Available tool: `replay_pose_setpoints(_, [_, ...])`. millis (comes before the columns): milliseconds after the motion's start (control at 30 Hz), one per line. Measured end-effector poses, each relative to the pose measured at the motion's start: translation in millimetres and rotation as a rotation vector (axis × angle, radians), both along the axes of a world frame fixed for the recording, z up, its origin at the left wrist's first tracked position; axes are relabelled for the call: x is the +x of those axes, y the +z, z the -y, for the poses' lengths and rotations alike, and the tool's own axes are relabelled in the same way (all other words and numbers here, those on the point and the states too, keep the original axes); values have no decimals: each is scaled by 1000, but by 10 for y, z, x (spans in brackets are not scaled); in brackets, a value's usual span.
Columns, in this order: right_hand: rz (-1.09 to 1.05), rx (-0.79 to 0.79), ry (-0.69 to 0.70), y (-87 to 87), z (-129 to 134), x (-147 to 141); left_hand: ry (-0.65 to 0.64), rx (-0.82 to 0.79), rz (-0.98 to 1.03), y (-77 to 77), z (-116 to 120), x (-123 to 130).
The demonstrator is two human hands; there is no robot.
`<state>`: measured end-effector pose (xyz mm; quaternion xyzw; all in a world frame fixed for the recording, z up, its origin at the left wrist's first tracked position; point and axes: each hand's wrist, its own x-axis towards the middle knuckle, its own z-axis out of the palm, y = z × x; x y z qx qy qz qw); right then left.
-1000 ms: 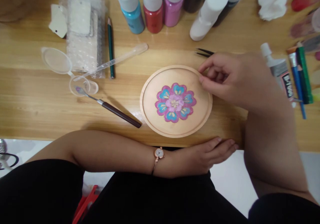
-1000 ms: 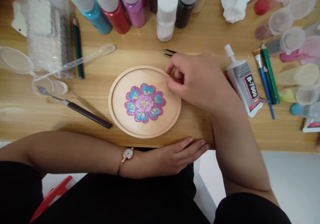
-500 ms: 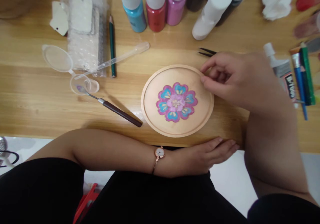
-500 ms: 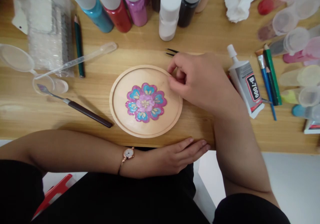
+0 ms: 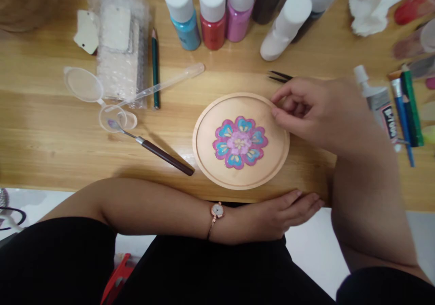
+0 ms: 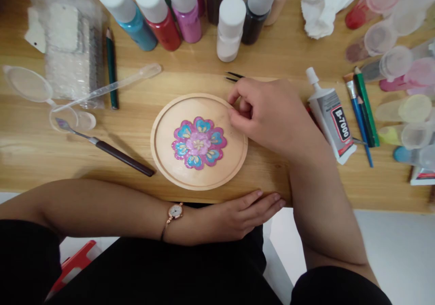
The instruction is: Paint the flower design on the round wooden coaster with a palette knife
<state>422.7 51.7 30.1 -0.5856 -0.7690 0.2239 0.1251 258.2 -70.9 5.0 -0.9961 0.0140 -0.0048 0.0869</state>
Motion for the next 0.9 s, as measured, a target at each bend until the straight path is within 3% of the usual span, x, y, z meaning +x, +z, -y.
replay_pose_setpoints(200, [-12, -40, -9, 12, -17, -5, 5, -7, 47, -55, 15, 3])
replay_pose_setpoints(333, [-13, -82, -44, -9, -30, -21, 45, -28, 241, -128, -9, -18])
replay_pose_setpoints(467, [-30, -118, -73, -28, -35, -32, 21, -119, 418, -172, 22, 20])
replay_pose_setpoints(533, [-73, -138, -107, -37, -46, -33, 51, -214, 411, -104, 25, 56])
replay_pose_setpoints(633, [-123, -140, -94, -43, -73, -33, 103, -364, 340, 209, -81, -15])
replay_pose_setpoints(700, [-129, -113, -68, -41, -86, -32, 117, -445, 356, 558, -264, -269])
replay_pose_setpoints(733, [-134, -101, -59, -40, -90, -31, 186, -437, 428, 757, -395, -479])
replay_pose_setpoints(767, [-139, -94, -51, -40, -92, -30, 306, -395, 512, 959, -552, -743])
replay_pose_setpoints(833, [-148, -91, -45, -43, -95, -28, 712, -225, 758, 1333, -932, -1399])
replay_pose_setpoints(900, [-157, -101, -43, -49, -99, -25, 1261, -42, 922, 1610, -1367, -2132])
